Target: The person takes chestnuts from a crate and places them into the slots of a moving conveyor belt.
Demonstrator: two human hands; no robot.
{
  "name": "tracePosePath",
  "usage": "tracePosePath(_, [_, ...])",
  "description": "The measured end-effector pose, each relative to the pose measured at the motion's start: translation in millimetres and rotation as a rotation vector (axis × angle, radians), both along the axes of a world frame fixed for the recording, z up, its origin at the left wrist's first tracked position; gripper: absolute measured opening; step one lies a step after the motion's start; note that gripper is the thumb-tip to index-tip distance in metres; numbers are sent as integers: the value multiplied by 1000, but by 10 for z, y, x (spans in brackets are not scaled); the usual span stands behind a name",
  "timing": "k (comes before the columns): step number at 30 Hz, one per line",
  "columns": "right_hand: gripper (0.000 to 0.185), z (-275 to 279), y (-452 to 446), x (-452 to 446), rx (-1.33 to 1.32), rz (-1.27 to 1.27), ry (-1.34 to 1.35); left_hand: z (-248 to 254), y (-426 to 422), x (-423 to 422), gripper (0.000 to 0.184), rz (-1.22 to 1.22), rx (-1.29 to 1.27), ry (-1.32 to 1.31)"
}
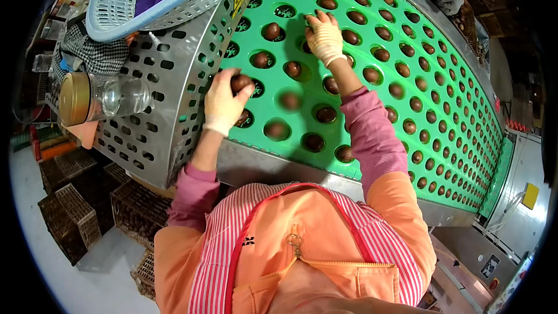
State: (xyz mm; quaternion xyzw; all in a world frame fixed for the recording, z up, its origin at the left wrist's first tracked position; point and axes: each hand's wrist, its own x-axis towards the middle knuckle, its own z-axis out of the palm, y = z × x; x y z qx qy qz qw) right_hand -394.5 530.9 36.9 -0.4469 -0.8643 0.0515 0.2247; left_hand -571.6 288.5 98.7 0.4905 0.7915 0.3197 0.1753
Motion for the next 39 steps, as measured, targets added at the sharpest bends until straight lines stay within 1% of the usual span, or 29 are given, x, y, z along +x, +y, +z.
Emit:
tracePosePath(1, [39, 50, -101, -37, -33, 62, 110, 40, 137, 25, 46, 13, -62, 132])
tracePosePath(3, [40, 107, -289, -111, -82, 123, 177, -16, 469, -17, 41, -63, -66, 301])
tracePosePath(5, [42, 153, -443, -122, -164, 168, 203, 36, 797, -22, 37, -165, -253, 510])
tracePosePath(6, [44, 136, -448, -128, -154, 184, 190, -121, 985, -103, 41, -224, -423, 657])
tracePosePath(7, [45, 115, -453, -137, -145, 201, 177, 45, 1124, -74, 44, -334, -695, 766])
tracePosePath(9, [44, 107, -429, -202, -138, 233, 136, -105, 1293, -14, 41, -161, -830, 718])
tracePosePath(11, [42, 125, -379, -307, -131, 271, 76, -205, 1374, -47, 25, -161, -805, 700])
tracePosePath(12, [45, 109, -340, -368, -101, 294, -21, -156, 1392, -33, 22, -163, -795, 691])
tracePosePath(13, [44, 77, -302, -413, -103, 305, -83, -113, 1372, -28, 23, -208, -681, 639])
tracePosePath(15, [42, 6, -216, -510, -107, 337, -212, -9, 1286, -50, 27, -285, -455, 522])
tracePosePath(16, [38, -39, -180, -559, -182, 267, -248, -110, 1278, -139, 32, -247, -282, 355])
tracePosePath(17, [37, -93, -177, -585, -177, 228, -261, -132, 1208, -185, 38, -166, -224, -142])
tracePosePath(19, [36, -107, -237, -586, -168, 149, -294, -191, 935, -76, 46, 86, -12, -966])
tracePosePath(21, [32, -40, -397, -469, -153, 120, -88, -336, 651, -57, 53, 157, 118, -1366])
tracePosePath(23, [29, 253, -662, -333, -201, 88, 181, -343, 484, 51, 54, 371, 130, -1512])
tracePosePath(25, [38, 496, -898, -239, -694, 475, 505, -364, 370, 126, 62, 298, 182, -1541])
tracePosePath(26, [40, 593, -989, -211, -875, 688, 374, -316, 345, 211, 66, 244, 217, -1555])
tracePosePath(27, [42, 391, -1139, -184, -587, 668, 274, -289, 331, 271, 69, 190, 253, -1568])
tracePosePath(28, [42, 322, -1108, -191, -583, 679, 326, -288, 318, 294, 81, 72, 241, -1525])
tracePosePath(29, [42, 261, -1031, -208, -580, 694, 378, -257, 288, 297, 86, 44, 254, -1594])
tracePosePath(30, [38, 332, -924, -206, -669, 609, 343, -321, 213, 253, 84, -17, 284, -1526])
tracePosePath(31, [32, 310, -738, -254, -661, 584, 219, -383, 124, 202, 81, -74, 310, -1453])
tracePosePath(32, [26, 493, -621, -249, -551, 449, 230, -247, 87, 200, 65, 19, 227, -1073])
tracePosePath(33, [25, 374, -408, -305, -366, 377, 246, -335, 38, 122, 49, -5, 181, -547])
tracePosePath(35, [36, 347, -80, -440, -178, 145, 234, -332, -13, 10, 40, -89, 107, -3])
tracePosePath(36, [43, 236, 124, -511, -101, 172, 238, -314, 41, -6, 34, -168, 82, 148])
tracePosePath(37, [47, 128, 235, -562, -97, 175, 143, -398, 47, 9, 31, -215, 182, 260])
tracePosePath(38, [50, 330, 242, -569, -419, 182, -112, -428, 69, 38, 29, -246, 102, 238])
tracePosePath(39, [49, 135, 337, -481, -344, 261, -207, -433, 163, 91, 24, -306, -38, 245])
